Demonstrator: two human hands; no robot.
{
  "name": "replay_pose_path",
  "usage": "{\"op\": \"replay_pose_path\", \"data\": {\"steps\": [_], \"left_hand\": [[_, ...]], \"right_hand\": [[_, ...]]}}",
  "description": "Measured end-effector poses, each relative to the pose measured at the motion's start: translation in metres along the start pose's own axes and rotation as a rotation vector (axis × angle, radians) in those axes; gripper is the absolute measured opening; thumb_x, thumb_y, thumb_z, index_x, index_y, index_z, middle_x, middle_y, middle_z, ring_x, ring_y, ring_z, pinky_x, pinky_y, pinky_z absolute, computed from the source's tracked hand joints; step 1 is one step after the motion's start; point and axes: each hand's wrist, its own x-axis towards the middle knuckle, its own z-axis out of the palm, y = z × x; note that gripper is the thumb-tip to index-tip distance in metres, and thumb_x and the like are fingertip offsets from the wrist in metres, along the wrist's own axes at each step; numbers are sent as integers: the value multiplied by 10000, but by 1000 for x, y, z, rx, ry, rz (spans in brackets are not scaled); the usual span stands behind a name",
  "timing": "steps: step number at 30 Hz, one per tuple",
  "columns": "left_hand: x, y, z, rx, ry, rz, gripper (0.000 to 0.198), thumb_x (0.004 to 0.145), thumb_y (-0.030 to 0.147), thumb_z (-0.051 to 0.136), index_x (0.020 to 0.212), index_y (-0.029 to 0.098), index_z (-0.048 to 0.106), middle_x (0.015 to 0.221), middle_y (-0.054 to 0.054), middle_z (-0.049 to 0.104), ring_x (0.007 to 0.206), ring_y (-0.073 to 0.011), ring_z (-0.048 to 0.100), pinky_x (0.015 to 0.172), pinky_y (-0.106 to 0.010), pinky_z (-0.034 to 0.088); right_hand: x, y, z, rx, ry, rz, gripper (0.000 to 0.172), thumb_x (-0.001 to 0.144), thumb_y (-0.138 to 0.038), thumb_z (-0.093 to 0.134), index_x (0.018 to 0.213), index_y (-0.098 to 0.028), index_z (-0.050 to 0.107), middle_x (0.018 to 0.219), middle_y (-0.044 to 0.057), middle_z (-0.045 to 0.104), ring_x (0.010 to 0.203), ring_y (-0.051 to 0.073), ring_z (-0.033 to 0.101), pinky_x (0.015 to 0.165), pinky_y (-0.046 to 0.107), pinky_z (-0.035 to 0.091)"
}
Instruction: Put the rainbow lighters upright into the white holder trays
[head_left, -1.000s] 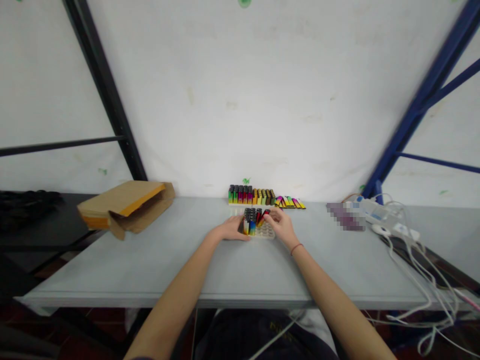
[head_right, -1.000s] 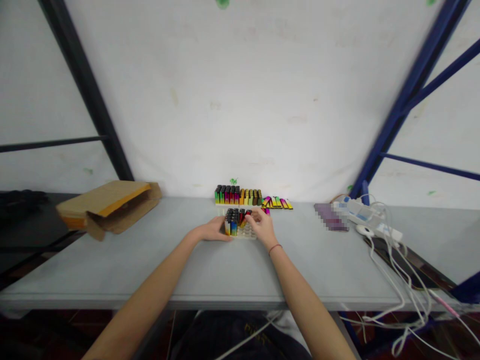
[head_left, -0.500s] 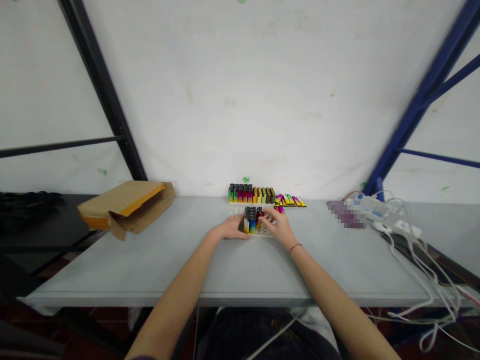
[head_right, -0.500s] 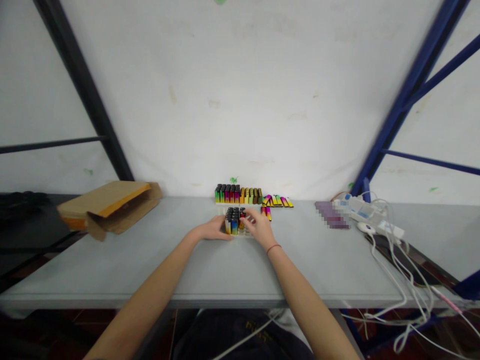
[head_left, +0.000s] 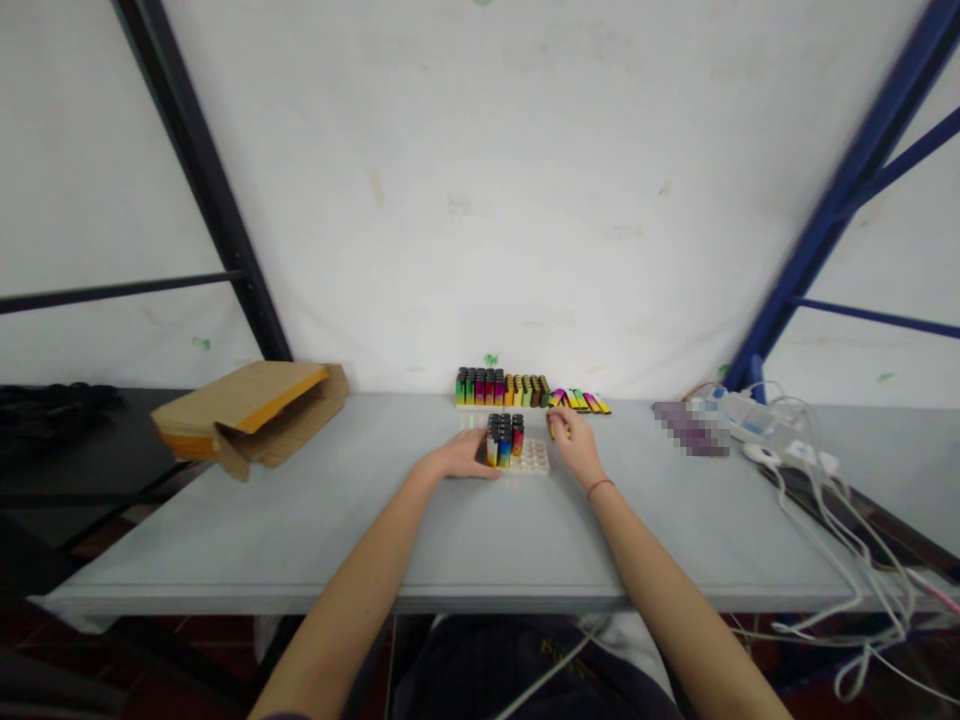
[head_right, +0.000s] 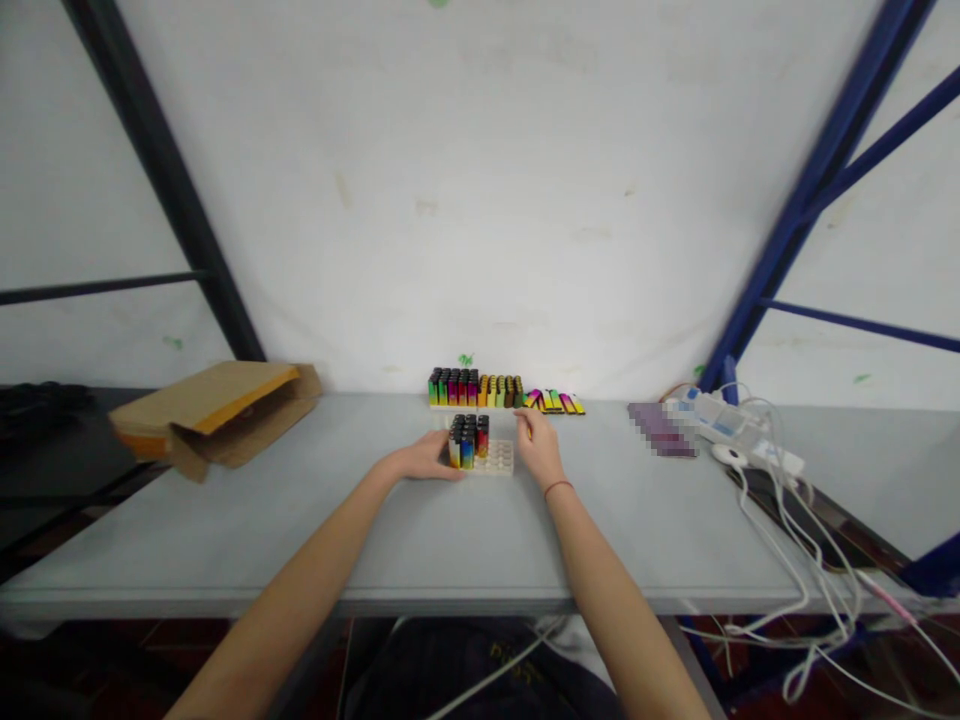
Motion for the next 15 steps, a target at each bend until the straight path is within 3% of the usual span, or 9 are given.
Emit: {"op": "replay_pose_path", "data": {"steps": [2, 6, 8, 11, 15], "left_hand": [[0, 1, -1, -4, 1, 8, 826, 653, 548, 738, 1311, 129, 465, 1346, -170, 541, 1256, -369, 484, 1069, -427, 379], [-1, 3, -2, 6, -10, 1, 826, 666, 538, 736, 1324, 129, 448, 1362, -170, 526, 1261, -358, 479, 1073, -418, 376], [-1, 4, -2, 4, -6, -1, 809, 665, 530, 739, 1318, 147, 454, 1360, -156, 533, 1254, -354, 487, 1065, -414, 387], [-3, 5, -3, -4, 0, -1, 801, 657, 525, 743, 1306, 146, 468, 1350, -160, 543, 1248, -363, 496, 1058, -417, 396], [-3, 5, -3, -10, 18, 19, 804, 647, 532, 744, 1295, 135, 482, 1332, -163, 559, 1233, -369, 511, 1054, -419, 401]], "right_hand": [[1, 13, -7, -195, -93, 116, 370, 926, -273, 388, 1133, -164, 675, 1164, 139, 657, 1096, 262, 576, 956, 404, 432], [1, 25, -18, -424, -253, 315, 427, 943, -485, 385, 1202, -280, 657, 1371, 85, 555, 1245, 337, 473, 987, 521, 364], [2, 25, -21, -466, -285, 348, 436, 944, -515, 372, 1106, -266, 691, 1252, 94, 640, 1173, 319, 539, 959, 501, 376], [5, 27, -23, -533, -281, 350, 348, 935, -427, 429, 951, -203, 696, 968, 126, 723, 968, 278, 644, 859, 421, 424], [6, 39, -21, -568, -226, 340, 179, 847, -199, 524, 936, -153, 674, 929, 175, 714, 887, 266, 664, 740, 335, 437]]}}
